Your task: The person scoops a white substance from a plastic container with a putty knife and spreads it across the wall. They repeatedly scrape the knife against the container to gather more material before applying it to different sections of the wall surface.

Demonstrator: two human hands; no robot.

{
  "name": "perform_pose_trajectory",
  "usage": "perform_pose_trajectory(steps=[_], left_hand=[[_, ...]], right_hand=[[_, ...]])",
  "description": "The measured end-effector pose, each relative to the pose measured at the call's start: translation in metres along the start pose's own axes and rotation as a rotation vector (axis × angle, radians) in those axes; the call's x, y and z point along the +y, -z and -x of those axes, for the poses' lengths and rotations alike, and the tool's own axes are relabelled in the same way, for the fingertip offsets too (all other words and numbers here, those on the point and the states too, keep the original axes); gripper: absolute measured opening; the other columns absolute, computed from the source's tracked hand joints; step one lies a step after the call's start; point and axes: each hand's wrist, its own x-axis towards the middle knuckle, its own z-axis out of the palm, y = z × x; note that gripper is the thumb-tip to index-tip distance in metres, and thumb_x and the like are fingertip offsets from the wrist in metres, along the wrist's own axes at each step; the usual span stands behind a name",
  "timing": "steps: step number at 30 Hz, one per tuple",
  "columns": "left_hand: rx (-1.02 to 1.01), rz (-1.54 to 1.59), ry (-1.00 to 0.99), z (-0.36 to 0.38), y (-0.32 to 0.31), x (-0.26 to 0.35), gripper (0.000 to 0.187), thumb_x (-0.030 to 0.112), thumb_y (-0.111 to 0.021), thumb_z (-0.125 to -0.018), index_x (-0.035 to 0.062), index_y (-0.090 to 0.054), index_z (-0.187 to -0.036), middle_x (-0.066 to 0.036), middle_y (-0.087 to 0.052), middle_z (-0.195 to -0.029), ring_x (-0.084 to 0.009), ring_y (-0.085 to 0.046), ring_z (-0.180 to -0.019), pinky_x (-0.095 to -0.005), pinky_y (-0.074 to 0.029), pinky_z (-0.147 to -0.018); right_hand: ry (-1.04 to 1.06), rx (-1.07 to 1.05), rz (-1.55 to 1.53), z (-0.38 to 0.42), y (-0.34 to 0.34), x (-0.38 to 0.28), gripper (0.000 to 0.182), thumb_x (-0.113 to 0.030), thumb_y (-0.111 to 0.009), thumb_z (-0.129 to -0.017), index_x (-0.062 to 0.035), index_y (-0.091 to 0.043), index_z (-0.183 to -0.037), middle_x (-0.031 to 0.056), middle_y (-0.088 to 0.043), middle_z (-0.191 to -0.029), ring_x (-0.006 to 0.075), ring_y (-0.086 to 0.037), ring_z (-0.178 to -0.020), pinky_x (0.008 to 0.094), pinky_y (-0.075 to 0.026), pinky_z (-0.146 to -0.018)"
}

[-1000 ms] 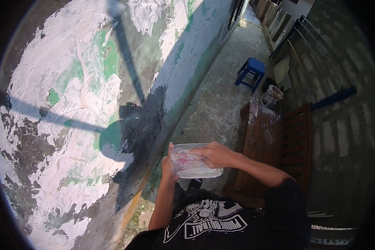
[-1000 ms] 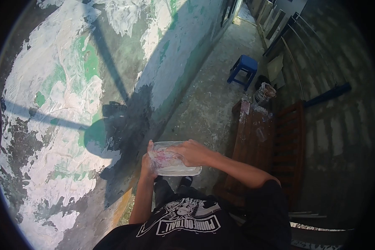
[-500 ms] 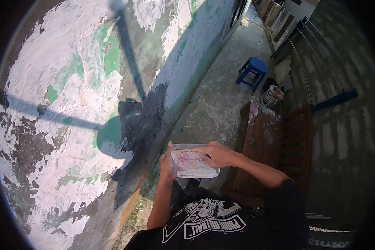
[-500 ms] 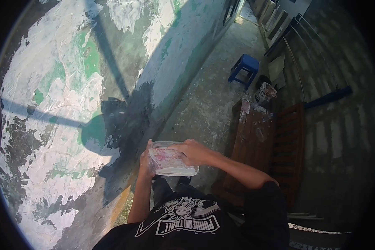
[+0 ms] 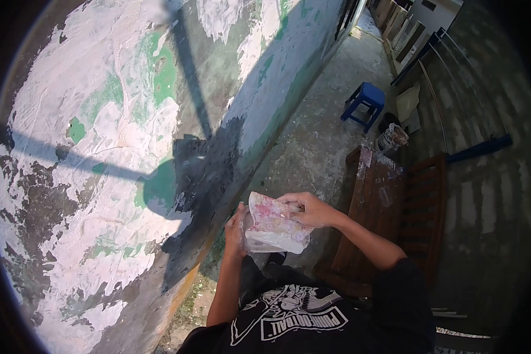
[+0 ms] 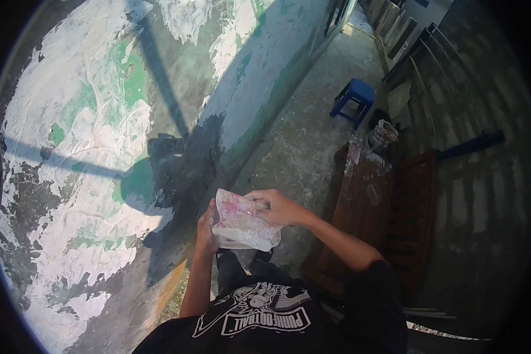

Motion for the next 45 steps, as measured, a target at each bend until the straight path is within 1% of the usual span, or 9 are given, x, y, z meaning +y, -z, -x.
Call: perform_pose_trajectory(steps=[9, 20, 23, 28, 31, 35, 37, 40, 45], left_hand=[[-0.047, -0.091, -0.006, -0.016, 0.062, 0.018, 0.046, 0.045, -0.05, -0.097, 0.0008, -0.063, -0.094, -0.009, -0.067, -0.08, -0.0154, -0.065, -0.066, -0.0287, -0.056, -0.058], [-0.079, -0.352, 0.158, -0.051, 0.159, 0.041, 0.048, 0.044, -0.047, -0.099, -0.0007, -0.062, -0.105, -0.01, -0.068, -0.087, -0.0176, -0.066, -0.071, -0.0313, -0.056, -0.064], [-0.067, -0.421, 0.182, -0.072, 0.179, 0.026, 0.054, 0.049, -0.045, -0.098, -0.0017, -0.058, -0.111, -0.013, -0.067, -0.093, -0.0217, -0.066, -0.076, -0.0346, -0.057, -0.069], [-0.02, -0.343, 0.181, -0.106, 0.198, -0.013, 0.059, 0.054, -0.043, -0.097, -0.0003, -0.055, -0.116, -0.014, -0.063, -0.1, -0.0257, -0.064, -0.086, -0.04, -0.056, -0.074], [0.02, -0.32, 0.145, -0.123, 0.204, -0.042, 0.06, 0.057, -0.042, -0.096, 0.002, -0.054, -0.116, -0.013, -0.062, -0.101, -0.0267, -0.063, -0.088, -0.0401, -0.055, -0.075], [0.122, -0.291, 0.075, -0.138, 0.219, -0.068, 0.06, 0.061, -0.041, -0.094, 0.0052, -0.054, -0.113, -0.012, -0.061, -0.098, -0.0292, -0.062, -0.089, -0.0423, -0.053, -0.076], [0.166, -0.263, 0.059, -0.141, 0.226, -0.077, 0.062, 0.061, -0.041, -0.094, 0.0042, -0.053, -0.113, -0.014, -0.061, -0.097, -0.0308, -0.062, -0.086, -0.0447, -0.054, -0.073], [0.19, -0.338, 0.032, -0.14, 0.234, -0.082, 0.057, 0.061, -0.041, -0.094, 0.0077, -0.055, -0.109, -0.011, -0.061, -0.098, -0.0278, -0.062, -0.087, -0.043, -0.054, -0.073], [0.298, -0.388, -0.023, -0.141, 0.236, -0.085, 0.058, 0.062, -0.04, -0.093, 0.008, -0.053, -0.109, -0.013, -0.061, -0.1, -0.0305, -0.061, -0.089, -0.0441, -0.054, -0.074]], right_hand=[[0.139, 0.452, -1.004, -0.018, -0.024, 0.043, 0.035, 0.005, -0.052, -0.091, 0.0007, -0.048, -0.125, 0.0114, -0.063, -0.113, 0.0142, -0.063, -0.1, 0.029, -0.052, -0.087], [0.352, 0.975, -1.308, -0.102, -0.113, 0.15, 0.043, 0.012, -0.055, -0.086, -0.0015, -0.046, -0.126, 0.0108, -0.061, -0.118, 0.0168, -0.06, -0.107, 0.0325, -0.05, -0.094], [0.286, 1.162, -1.269, -0.142, -0.138, 0.196, 0.044, 0.012, -0.057, -0.085, -0.0012, -0.046, -0.126, 0.0104, -0.06, -0.119, 0.0165, -0.059, -0.109, 0.032, -0.047, -0.095], [0.091, 1.47, -0.747, -0.218, -0.18, 0.292, 0.039, 0.003, -0.06, -0.087, 0.0035, -0.048, -0.124, 0.011, -0.063, -0.114, 0.0186, -0.061, -0.105, 0.032, -0.047, -0.09], [0.034, 1.381, -0.771, -0.257, -0.194, 0.32, 0.032, 0.0, -0.059, -0.088, 0.005, -0.054, -0.12, 0.0137, -0.066, -0.107, 0.0181, -0.063, -0.1, 0.0327, -0.048, -0.085], [-0.089, 1.312, -0.58, -0.318, -0.2, 0.347, 0.032, -0.002, -0.058, -0.089, 0.0028, -0.058, -0.121, 0.0231, -0.067, -0.107, 0.0295, -0.068, -0.096, 0.0329, -0.051, -0.077], [0.099, 1.374, -0.46, -0.334, -0.193, 0.341, 0.038, 0.001, -0.057, -0.088, 0.0021, -0.055, -0.126, 0.0231, -0.064, -0.114, 0.0354, -0.066, -0.099, 0.034, -0.053, -0.076], [0.266, 1.49, -0.289, -0.378, -0.195, 0.348, 0.047, 0.006, -0.056, -0.083, -0.0001, -0.054, -0.13, 0.0185, -0.062, -0.122, 0.0336, -0.062, -0.11, 0.0381, -0.052, -0.087], [0.284, 1.526, -0.016, -0.409, -0.215, 0.356, 0.056, 0.01, -0.058, -0.076, -0.0029, -0.055, -0.13, 0.0152, -0.057, -0.131, 0.0309, -0.051, -0.126, 0.0438, -0.043, -0.102]])
